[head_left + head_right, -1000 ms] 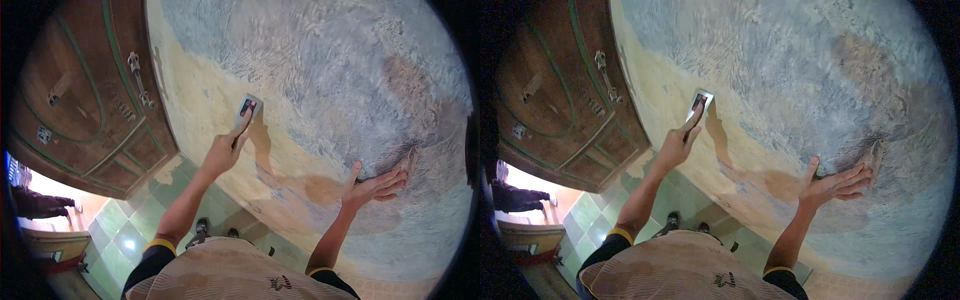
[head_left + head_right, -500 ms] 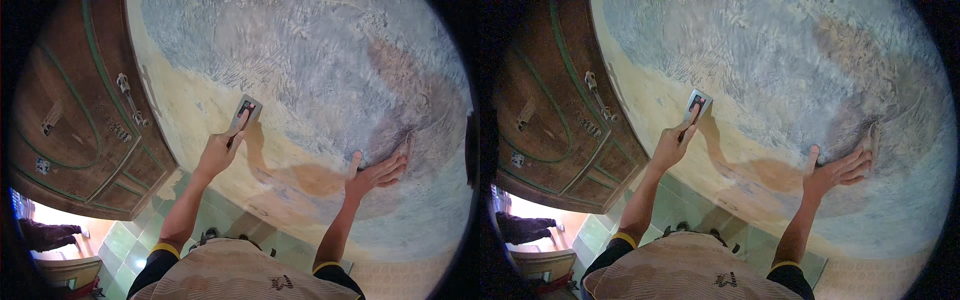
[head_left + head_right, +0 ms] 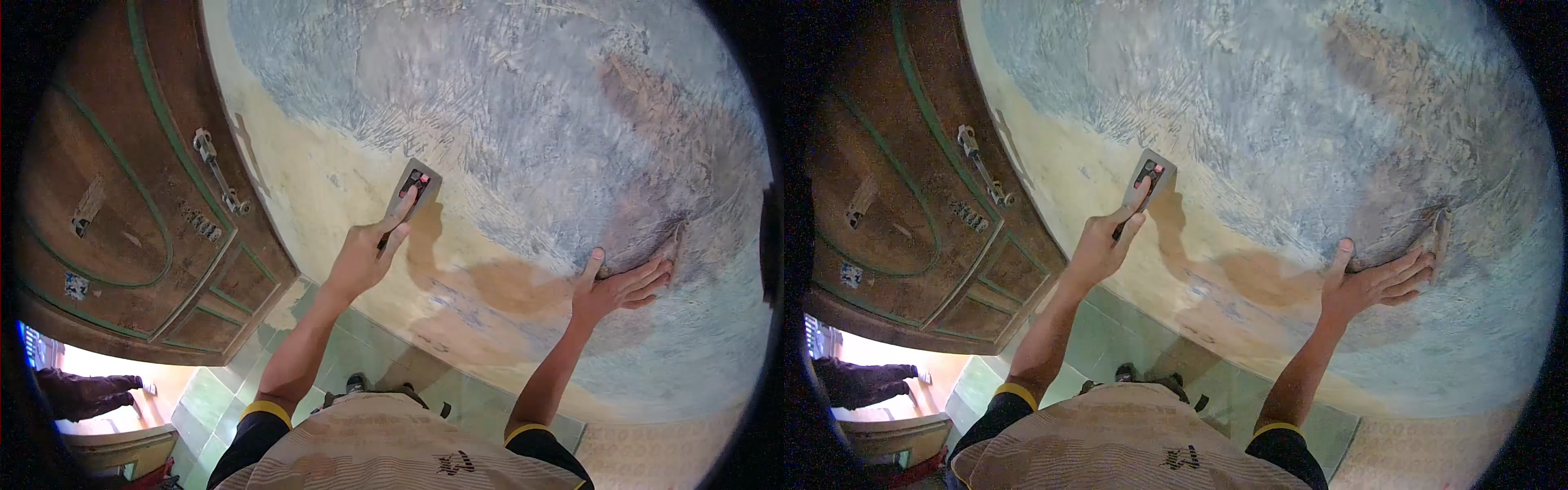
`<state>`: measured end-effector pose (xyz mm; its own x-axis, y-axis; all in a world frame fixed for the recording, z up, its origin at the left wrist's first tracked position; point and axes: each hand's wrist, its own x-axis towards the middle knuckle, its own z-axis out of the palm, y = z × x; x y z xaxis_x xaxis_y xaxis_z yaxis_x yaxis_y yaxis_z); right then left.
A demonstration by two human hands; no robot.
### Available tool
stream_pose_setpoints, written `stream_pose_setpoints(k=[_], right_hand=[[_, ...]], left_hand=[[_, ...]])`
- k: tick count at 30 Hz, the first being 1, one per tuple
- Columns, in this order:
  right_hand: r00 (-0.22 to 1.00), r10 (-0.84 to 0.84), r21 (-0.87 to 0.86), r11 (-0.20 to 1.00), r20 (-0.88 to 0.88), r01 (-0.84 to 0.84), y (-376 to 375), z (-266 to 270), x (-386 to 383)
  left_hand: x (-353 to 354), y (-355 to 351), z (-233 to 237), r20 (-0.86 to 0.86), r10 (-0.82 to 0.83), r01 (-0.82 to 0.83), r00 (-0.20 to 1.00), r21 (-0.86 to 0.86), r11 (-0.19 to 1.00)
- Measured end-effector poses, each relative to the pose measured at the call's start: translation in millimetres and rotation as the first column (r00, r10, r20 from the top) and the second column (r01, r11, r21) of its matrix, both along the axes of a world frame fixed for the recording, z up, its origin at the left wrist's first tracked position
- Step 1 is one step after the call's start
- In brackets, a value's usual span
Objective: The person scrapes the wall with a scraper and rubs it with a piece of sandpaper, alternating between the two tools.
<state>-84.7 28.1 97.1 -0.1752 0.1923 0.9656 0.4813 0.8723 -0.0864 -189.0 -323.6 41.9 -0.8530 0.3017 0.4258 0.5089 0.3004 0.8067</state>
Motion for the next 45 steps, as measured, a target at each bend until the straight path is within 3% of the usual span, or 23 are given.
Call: stream_pose_setpoints(k=[2,4,7,11,13,17,19,21,24,29,31,32,33,36,41,43,45], right_hand=[[1.0,-0.005,0.005,1.0,0.018,0.005,0,0,0],[1.0,-0.001,0.015,1.0,0.011,0.001,1,2,-1],[1.0,0.007,0.024,1.0,0.027,-0.008,-1,1,3],[1.0,0.014,0.024,1.0,0.026,-0.015,-4,3,2],[1.0,0.016,0.022,1.0,0.01,-0.016,-3,2,0],[0.999,0.029,0.007,1.0,0.017,-0.029,-5,3,2],[1.0,0.027,0.008,1.0,0.013,-0.027,-5,3,2],[1.0,0.016,0.015,1.0,0.003,-0.016,-4,1,3],[1.0,0.028,0.016,0.999,0.001,-0.028,-7,3,3],[0.999,0.043,0.027,0.999,0.0,-0.043,-7,5,3],[0.999,0.043,0.025,0.999,-0.002,-0.043,-7,6,2],[0.999,0.045,0.016,0.999,0.002,-0.045,-8,6,3],[0.999,0.041,0.013,0.999,0.005,-0.041,-8,5,5],[0.998,0.068,0.004,0.998,-0.004,-0.068,-7,5,3],[0.997,0.079,-0.002,0.997,0.004,-0.079,-11,6,5],[0.997,0.078,-0.012,0.997,0.006,-0.078,-8,5,5],[0.998,0.068,-0.019,0.998,0.003,-0.068,-6,4,5]], left_hand=[[-1,8,-2,-0.004,0.008,-0.008,1.0,0.059,0.998],[2,18,11,-0.128,0.029,-0.008,0.991,0.165,0.986],[-13,25,59,-0.059,0.04,-0.033,0.997,0.12,0.992],[-4,39,19,-0.146,0.047,-0.021,0.988,0.171,0.985],[-9,36,30,-0.19,0.061,-0.032,0.98,0.152,0.988],[-5,34,39,-0.107,0.071,-0.065,0.992,0.053,0.996],[-2,46,13,-0.173,0.082,-0.05,0.982,0.181,0.982],[-13,44,10,-0.24,0.077,-0.031,0.968,0.19,0.981],[-7,37,60,0.042,0.085,-0.089,0.996,0.113,0.99],[-10,50,15,-0.164,0.09,-0.064,0.982,0.154,0.986],[-18,42,41,-0.15,0.127,-0.116,0.981,0.075,0.99],[-7,37,69,-0.021,0.101,-0.1,0.995,0.048,0.994],[-4,40,61,-0.018,0.097,-0.096,0.995,0.045,0.994],[-4,53,29,-0.269,0.112,-0.07,0.957,0.16,0.985],[-5,44,49,-0.091,0.135,-0.138,0.987,-0.03,0.99],[-5,58,20,-0.269,0.136,-0.098,0.953,0.148,0.984],[-11,57,19,-0.345,0.144,-0.093,0.927,0.163,0.982]])
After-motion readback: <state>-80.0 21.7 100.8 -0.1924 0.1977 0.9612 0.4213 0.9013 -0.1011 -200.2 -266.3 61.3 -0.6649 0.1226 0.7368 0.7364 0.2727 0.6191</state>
